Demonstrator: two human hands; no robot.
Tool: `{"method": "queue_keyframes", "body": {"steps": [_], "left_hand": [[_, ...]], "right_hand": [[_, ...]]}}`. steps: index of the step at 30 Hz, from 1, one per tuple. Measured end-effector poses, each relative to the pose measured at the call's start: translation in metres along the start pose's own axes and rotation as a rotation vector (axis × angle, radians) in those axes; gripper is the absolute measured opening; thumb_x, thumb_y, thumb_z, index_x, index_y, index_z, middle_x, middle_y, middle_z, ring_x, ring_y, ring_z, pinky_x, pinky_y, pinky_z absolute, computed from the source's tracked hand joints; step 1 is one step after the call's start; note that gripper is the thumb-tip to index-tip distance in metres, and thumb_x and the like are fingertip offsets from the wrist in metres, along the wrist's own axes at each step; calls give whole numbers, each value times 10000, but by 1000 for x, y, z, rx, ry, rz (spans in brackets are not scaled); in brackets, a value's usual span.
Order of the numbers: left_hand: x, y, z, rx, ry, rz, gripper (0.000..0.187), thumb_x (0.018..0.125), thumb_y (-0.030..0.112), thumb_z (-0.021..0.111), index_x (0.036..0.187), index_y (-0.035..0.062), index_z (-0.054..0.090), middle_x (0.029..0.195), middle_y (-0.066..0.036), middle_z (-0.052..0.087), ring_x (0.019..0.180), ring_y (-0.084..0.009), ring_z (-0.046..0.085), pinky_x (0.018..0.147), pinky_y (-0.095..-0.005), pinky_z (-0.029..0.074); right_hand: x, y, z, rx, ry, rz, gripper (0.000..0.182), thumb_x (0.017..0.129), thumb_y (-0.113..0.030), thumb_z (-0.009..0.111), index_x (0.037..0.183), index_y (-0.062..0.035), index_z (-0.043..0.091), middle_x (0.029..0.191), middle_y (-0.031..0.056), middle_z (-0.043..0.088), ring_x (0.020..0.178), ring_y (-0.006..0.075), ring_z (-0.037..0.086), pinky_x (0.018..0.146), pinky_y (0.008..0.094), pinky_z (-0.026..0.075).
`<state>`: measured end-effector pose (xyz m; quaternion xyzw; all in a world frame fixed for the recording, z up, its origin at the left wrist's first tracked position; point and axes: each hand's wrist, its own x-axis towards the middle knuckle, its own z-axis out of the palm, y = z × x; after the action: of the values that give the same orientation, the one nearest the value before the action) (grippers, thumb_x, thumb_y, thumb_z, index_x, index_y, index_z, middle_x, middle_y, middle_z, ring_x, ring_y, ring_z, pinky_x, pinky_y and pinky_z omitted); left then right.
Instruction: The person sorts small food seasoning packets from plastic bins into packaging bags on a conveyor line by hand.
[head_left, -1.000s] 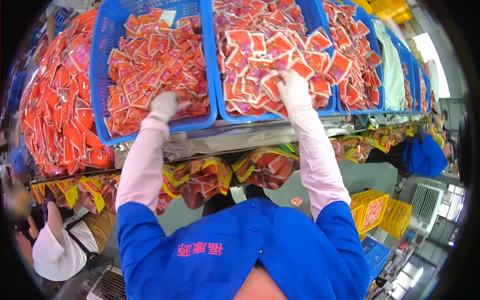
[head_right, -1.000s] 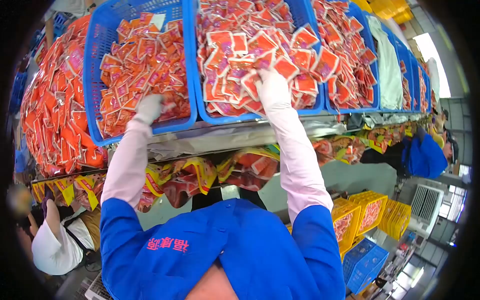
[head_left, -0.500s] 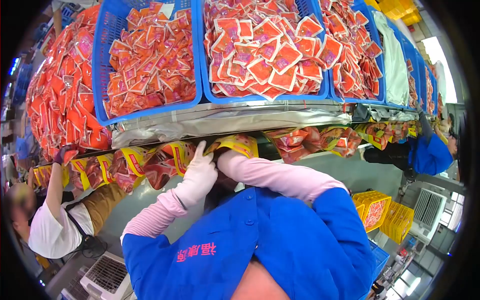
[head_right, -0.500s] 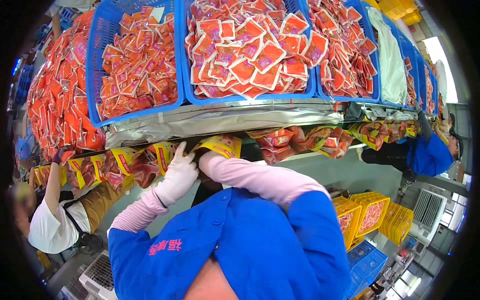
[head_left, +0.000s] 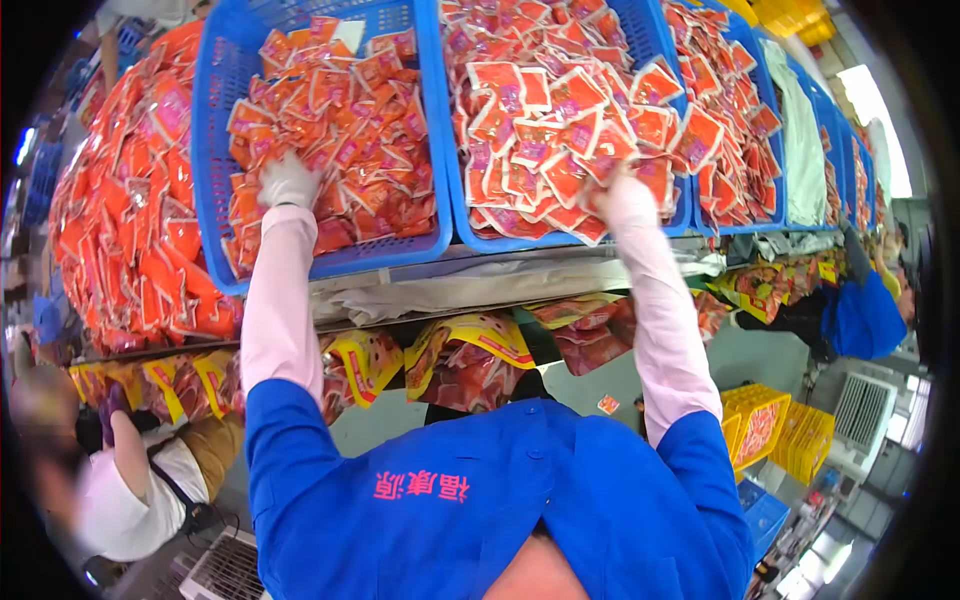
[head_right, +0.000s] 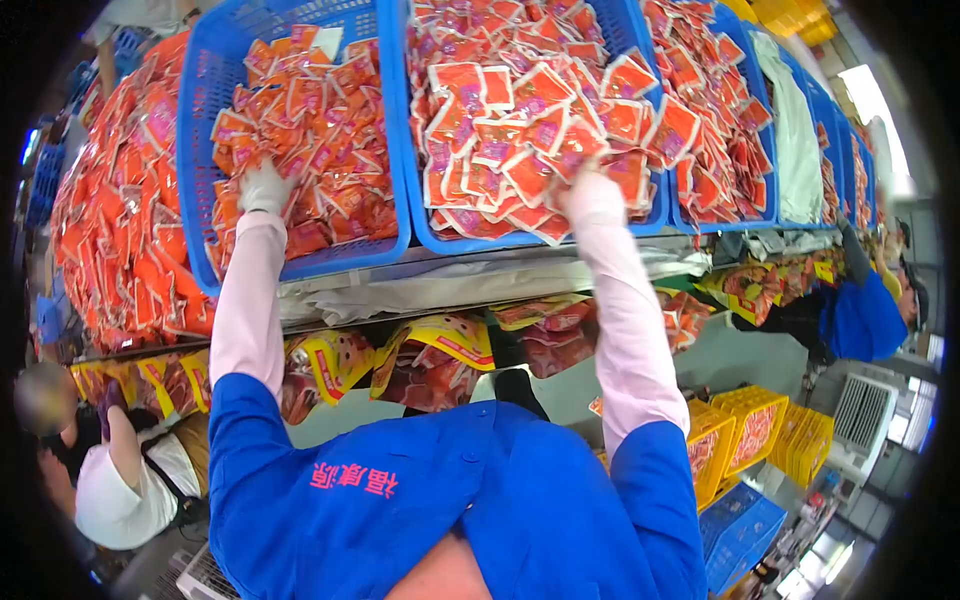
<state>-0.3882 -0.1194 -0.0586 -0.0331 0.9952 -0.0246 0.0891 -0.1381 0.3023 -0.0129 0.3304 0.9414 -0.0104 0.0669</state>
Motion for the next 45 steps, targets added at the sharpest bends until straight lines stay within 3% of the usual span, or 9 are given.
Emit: {"method": "queue_keyframes", "body": {"steps": [7, 12, 19, 26, 30, 32, 35, 40, 45], "left_hand": [[-3, 3, 101, -21, -156, 501, 185, 873, 193, 611, 943, 141, 774, 930, -225, 718, 968, -348, 704, 866, -484, 545], [-39, 16, -3, 111, 138, 239, 609, 830, 393, 740, 1380, 208, 555, 1552, -193, 387, 1352, -439, 465, 952, -543, 512], [84, -45, 116, 18, 35, 323, 326, 872, 300, 669, 1172, 174, 652, 1262, -198, 634, 1123, -419, 630, 902, -529, 532], [-28, -53, 29, -128, -155, 874, 227, 884, 221, 649, 1070, 102, 704, 1005, -213, 699, 990, -405, 660, 831, -491, 531], [-92, -41, -1, -109, -118, 785, 250, 882, 178, 653, 1113, 93, 703, 1032, -210, 702, 974, -397, 667, 842, -462, 533], [-105, -33, -18, -53, 628, 1018, 222, 900, 158, 637, 1090, 58, 696, 995, -214, 704, 955, -379, 679, 827, -435, 532], [-139, -40, -49, -632, 170, 570, 171, 972, 74, 572, 1070, -24, 671, 1008, -148, 719, 935, -202, 686, 817, -305, 511], [-300, -29, -98, -967, 166, 434, 95, 956, 3, 554, 989, -1, 643, 794, -58, 576, 764, -119, 542, 727, -262, 463], [-377, -28, -28, -1304, 61, 225, 123, 923, -58, 570, 1006, 4, 636, 795, -4, 544, 745, -68, 482, 682, -223, 421]], "right_hand": [[-40, -44, -6, 125, -25, -332, 227, 834, -218, 693, 996, -61, 659, 908, 195, 708, 864, 382, 696, 749, 509, 548], [-59, -31, -26, 364, 223, -460, 291, 860, -240, 685, 1069, -39, 689, 1075, 221, 664, 973, 368, 667, 812, 474, 539], [-72, 9, -31, 1010, -120, -298, 265, 923, -207, 675, 1112, -24, 710, 958, 149, 677, 871, 217, 663, 781, 340, 521], [-92, -3, -23, 899, 71, -430, 312, 936, -172, 663, 1207, -17, 681, 986, 140, 655, 900, 287, 664, 846, 363, 511], [-98, -8, -21, 1118, -65, -412, 317, 930, -159, 675, 1213, -17, 684, 966, 114, 649, 878, 227, 658, 832, 324, 513], [-106, -11, -44, 1024, -75, -444, 319, 931, -160, 681, 1220, -26, 689, 947, 97, 643, 863, 150, 642, 802, 283, 512], [-114, -13, -59, 1231, -234, -392, 266, 959, -137, 650, 1204, -51, 711, 1000, 72, 663, 889, 134, 643, 812, 279, 524], [-150, -28, -94, 1957, -710, -446, 336, 1018, -154, 588, 1322, -11, 608, 1286, 75, 661, 1171, 192, 637, 1049, 366, 519], [-196, -63, -91, 1560, -1110, -548, 311, 1018, -118, 567, 1312, -34, 629, 1235, 49, 680, 1068, 134, 652, 952, 287, 518]]}}
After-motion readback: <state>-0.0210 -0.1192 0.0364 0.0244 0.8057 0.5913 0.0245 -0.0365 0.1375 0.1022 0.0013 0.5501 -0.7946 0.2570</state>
